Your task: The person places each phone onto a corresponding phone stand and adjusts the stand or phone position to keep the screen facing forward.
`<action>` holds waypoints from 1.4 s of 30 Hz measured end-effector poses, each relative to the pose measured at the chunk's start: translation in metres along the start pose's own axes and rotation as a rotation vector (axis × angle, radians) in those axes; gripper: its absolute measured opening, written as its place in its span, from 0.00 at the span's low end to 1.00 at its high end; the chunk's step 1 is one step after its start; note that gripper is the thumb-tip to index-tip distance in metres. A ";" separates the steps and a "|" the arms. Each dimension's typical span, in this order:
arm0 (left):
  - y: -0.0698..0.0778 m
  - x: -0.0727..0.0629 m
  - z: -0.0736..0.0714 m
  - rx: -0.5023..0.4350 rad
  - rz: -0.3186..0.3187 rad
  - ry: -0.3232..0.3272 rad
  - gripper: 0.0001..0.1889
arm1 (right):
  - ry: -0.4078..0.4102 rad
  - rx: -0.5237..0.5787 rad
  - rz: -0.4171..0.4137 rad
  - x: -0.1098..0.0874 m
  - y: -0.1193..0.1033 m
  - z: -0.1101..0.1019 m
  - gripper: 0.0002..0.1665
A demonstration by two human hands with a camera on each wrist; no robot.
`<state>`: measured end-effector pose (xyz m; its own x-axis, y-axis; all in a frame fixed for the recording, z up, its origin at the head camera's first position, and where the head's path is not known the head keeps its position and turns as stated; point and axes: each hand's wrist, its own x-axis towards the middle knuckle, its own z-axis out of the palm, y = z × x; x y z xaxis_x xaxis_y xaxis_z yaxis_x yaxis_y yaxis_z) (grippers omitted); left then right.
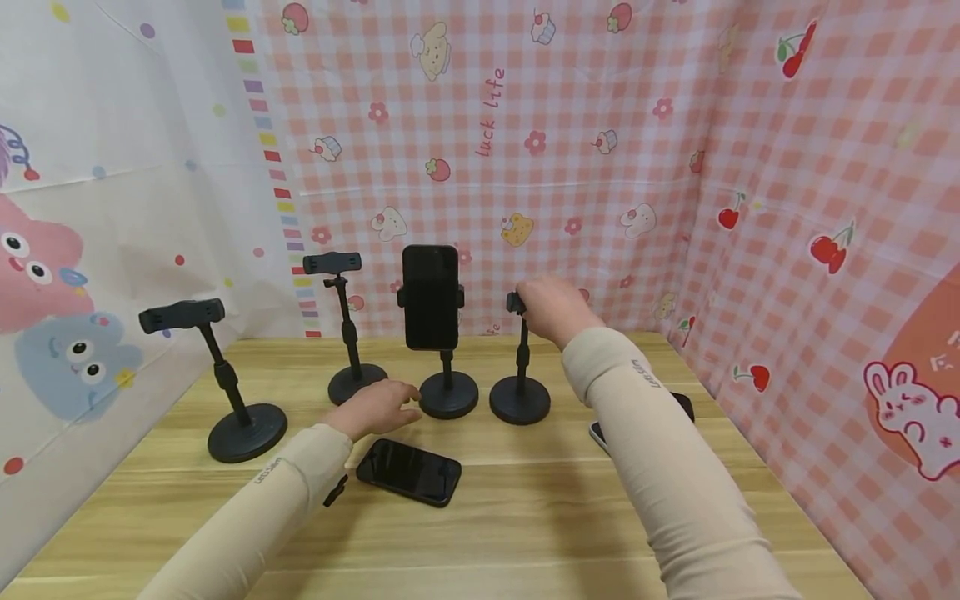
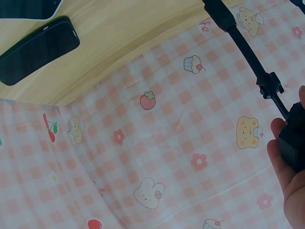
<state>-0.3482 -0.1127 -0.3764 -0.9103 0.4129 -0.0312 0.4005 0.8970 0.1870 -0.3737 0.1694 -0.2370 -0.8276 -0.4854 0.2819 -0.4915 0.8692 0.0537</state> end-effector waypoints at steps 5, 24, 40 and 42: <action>0.001 0.000 0.002 0.007 0.004 -0.006 0.21 | -0.007 0.021 0.017 -0.001 0.002 0.002 0.11; 0.006 -0.003 -0.001 -0.020 0.000 -0.010 0.21 | -0.081 0.042 0.124 -0.009 0.009 -0.009 0.37; 0.008 -0.002 -0.001 -0.005 0.041 0.002 0.20 | -0.065 0.064 0.141 -0.021 0.024 -0.013 0.40; 0.008 -0.002 -0.001 -0.003 0.043 0.002 0.19 | -0.069 0.062 0.139 -0.022 0.026 -0.013 0.40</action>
<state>-0.3431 -0.1060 -0.3740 -0.8923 0.4509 -0.0213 0.4391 0.8779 0.1909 -0.3647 0.2042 -0.2295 -0.9043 -0.3680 0.2164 -0.3851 0.9220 -0.0413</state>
